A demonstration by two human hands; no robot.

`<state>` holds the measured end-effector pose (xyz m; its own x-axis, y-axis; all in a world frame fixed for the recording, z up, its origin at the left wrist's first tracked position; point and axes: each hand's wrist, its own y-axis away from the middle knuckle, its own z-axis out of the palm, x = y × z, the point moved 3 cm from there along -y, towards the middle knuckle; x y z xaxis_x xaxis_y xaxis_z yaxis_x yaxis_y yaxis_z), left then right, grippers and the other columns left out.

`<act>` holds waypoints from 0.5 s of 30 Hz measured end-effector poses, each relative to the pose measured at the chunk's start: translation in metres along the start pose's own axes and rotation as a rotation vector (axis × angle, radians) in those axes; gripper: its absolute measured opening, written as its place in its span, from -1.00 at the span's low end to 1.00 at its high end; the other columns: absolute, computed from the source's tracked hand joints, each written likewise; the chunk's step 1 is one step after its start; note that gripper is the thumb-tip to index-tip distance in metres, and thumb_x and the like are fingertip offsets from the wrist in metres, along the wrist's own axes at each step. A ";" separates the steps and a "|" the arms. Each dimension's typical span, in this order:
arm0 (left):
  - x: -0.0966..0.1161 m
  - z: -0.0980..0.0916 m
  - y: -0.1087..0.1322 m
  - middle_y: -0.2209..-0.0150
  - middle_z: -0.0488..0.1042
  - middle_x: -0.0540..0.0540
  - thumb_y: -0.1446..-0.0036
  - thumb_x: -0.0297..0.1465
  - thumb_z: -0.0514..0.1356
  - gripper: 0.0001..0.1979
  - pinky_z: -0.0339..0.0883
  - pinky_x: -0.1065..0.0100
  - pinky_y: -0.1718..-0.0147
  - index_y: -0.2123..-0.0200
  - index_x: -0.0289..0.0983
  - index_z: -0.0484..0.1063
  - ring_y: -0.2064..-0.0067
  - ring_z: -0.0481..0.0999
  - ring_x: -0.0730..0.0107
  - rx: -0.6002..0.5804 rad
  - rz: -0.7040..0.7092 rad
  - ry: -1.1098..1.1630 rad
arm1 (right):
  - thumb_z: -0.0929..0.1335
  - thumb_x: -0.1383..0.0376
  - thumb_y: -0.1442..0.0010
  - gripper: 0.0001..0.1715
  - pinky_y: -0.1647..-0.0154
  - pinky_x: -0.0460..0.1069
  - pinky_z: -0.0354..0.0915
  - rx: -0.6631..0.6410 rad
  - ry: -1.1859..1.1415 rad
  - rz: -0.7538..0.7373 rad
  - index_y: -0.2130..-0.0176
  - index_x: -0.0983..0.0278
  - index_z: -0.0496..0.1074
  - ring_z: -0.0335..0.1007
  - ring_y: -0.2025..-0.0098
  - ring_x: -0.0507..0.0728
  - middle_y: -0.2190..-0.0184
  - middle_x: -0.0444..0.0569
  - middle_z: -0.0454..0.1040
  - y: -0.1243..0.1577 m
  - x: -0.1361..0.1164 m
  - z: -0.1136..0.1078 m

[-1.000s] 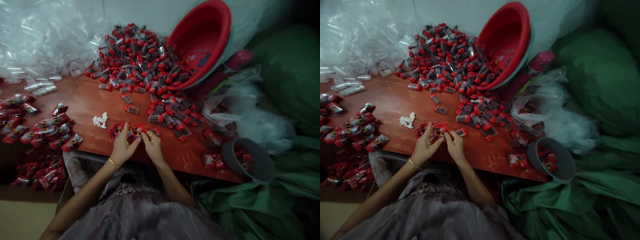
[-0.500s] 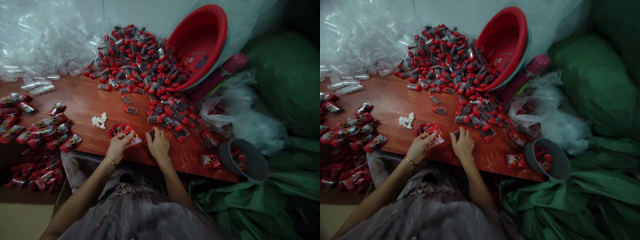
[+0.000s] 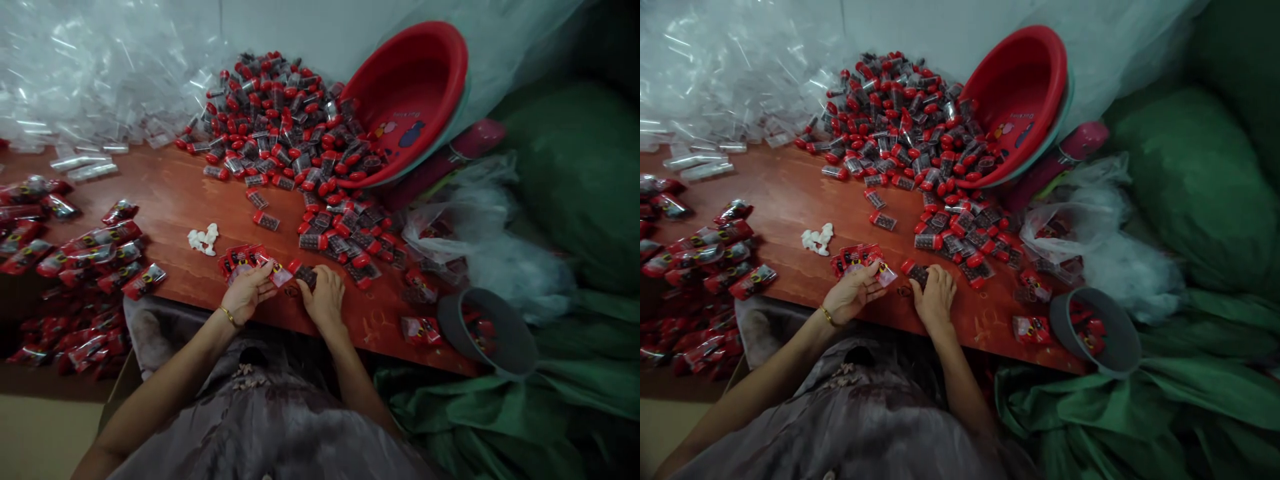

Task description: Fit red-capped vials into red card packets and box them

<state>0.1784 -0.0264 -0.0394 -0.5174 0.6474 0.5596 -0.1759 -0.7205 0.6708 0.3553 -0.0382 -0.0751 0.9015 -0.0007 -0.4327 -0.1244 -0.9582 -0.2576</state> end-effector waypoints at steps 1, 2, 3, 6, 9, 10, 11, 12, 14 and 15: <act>0.001 -0.002 0.000 0.46 0.54 -0.01 0.33 -0.22 0.44 -0.61 0.35 0.37 0.34 0.45 -0.28 0.41 0.41 0.52 0.41 0.002 0.001 0.001 | 0.34 0.13 -0.10 -0.65 0.08 0.22 0.22 -0.013 -0.076 0.018 0.17 0.30 0.34 0.31 0.08 0.31 0.13 0.16 0.44 0.000 0.000 -0.002; 0.001 -0.003 0.000 0.46 0.54 -0.02 0.33 -0.21 0.44 -0.61 0.35 0.36 0.34 0.45 -0.28 0.41 0.41 0.52 0.40 0.004 0.004 0.000 | 0.36 0.14 -0.07 -0.66 0.14 0.19 0.26 -0.034 -0.181 0.045 0.19 0.28 0.32 0.36 0.15 0.27 0.21 0.10 0.47 0.000 0.001 -0.005; 0.002 -0.005 0.000 0.46 0.54 -0.02 0.33 -0.21 0.44 -0.61 0.35 0.36 0.33 0.44 -0.28 0.41 0.40 0.52 0.39 0.005 0.008 -0.002 | 0.36 0.15 -0.06 -0.67 0.21 0.14 0.30 -0.072 -0.313 0.074 0.20 0.26 0.31 0.40 0.25 0.22 0.30 0.03 0.48 0.002 0.002 -0.009; 0.003 -0.007 0.000 0.47 0.53 -0.02 0.32 -0.19 0.43 -0.60 0.34 0.35 0.34 0.44 -0.28 0.41 0.42 0.52 0.39 -0.003 0.032 -0.014 | 0.35 0.17 -0.09 -0.69 0.46 -0.02 0.32 -0.256 -0.744 0.129 0.17 0.22 0.27 0.36 0.53 0.04 0.48 -0.17 0.43 0.011 -0.002 -0.025; 0.002 -0.004 0.000 0.49 0.53 -0.03 0.35 -0.18 0.44 -0.59 0.34 0.37 0.36 0.48 -0.29 0.39 0.44 0.51 0.41 -0.014 0.033 -0.032 | 0.34 0.20 -0.12 -0.72 0.53 -0.07 0.32 -0.343 -0.941 0.128 0.16 0.21 0.27 0.33 0.61 -0.02 0.51 -0.23 0.41 0.021 -0.012 -0.045; 0.000 -0.003 0.000 0.49 0.53 -0.02 0.36 -0.18 0.44 -0.58 0.33 0.38 0.37 0.49 -0.29 0.38 0.45 0.51 0.42 -0.016 0.027 -0.037 | 0.35 0.21 -0.12 -0.73 0.53 -0.08 0.33 -0.333 -0.957 0.126 0.16 0.20 0.28 0.34 0.60 -0.03 0.51 -0.23 0.41 0.024 -0.016 -0.050; -0.001 -0.001 0.000 0.49 0.53 -0.02 0.38 -0.18 0.45 -0.57 0.33 0.39 0.37 0.50 -0.29 0.37 0.46 0.52 0.42 -0.015 0.022 -0.041 | 0.35 0.22 -0.11 -0.73 0.53 -0.08 0.35 -0.315 -0.964 0.126 0.17 0.20 0.28 0.35 0.59 -0.03 0.50 -0.23 0.41 0.026 -0.019 -0.053; -0.002 0.000 0.000 0.49 0.53 -0.02 0.39 -0.18 0.45 -0.57 0.34 0.39 0.38 0.50 -0.29 0.37 0.46 0.52 0.42 -0.010 0.018 -0.044 | 0.36 0.23 -0.11 -0.73 0.53 -0.08 0.36 -0.294 -0.965 0.131 0.17 0.20 0.28 0.35 0.58 -0.04 0.49 -0.23 0.41 0.027 -0.022 -0.055; -0.003 0.002 0.001 0.48 0.54 -0.03 0.40 -0.19 0.45 -0.56 0.35 0.39 0.37 0.50 -0.29 0.37 0.46 0.53 0.42 0.001 0.016 -0.050 | 0.36 0.24 -0.10 -0.73 0.54 -0.09 0.37 -0.249 -0.962 0.146 0.17 0.19 0.28 0.33 0.58 -0.05 0.48 -0.23 0.41 0.027 -0.024 -0.053; -0.003 0.002 0.001 0.47 0.54 -0.03 0.40 -0.19 0.45 -0.57 0.35 0.39 0.37 0.50 -0.29 0.37 0.46 0.53 0.42 0.008 0.018 -0.052 | 0.37 0.24 -0.10 -0.73 0.54 -0.09 0.38 -0.226 -0.964 0.154 0.17 0.19 0.28 0.33 0.59 -0.05 0.48 -0.23 0.40 0.027 -0.025 -0.051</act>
<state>0.1816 -0.0290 -0.0395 -0.4763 0.6462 0.5963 -0.1598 -0.7305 0.6640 0.3509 -0.0791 -0.0271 0.1492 0.0069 -0.9888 -0.0396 -0.9991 -0.0130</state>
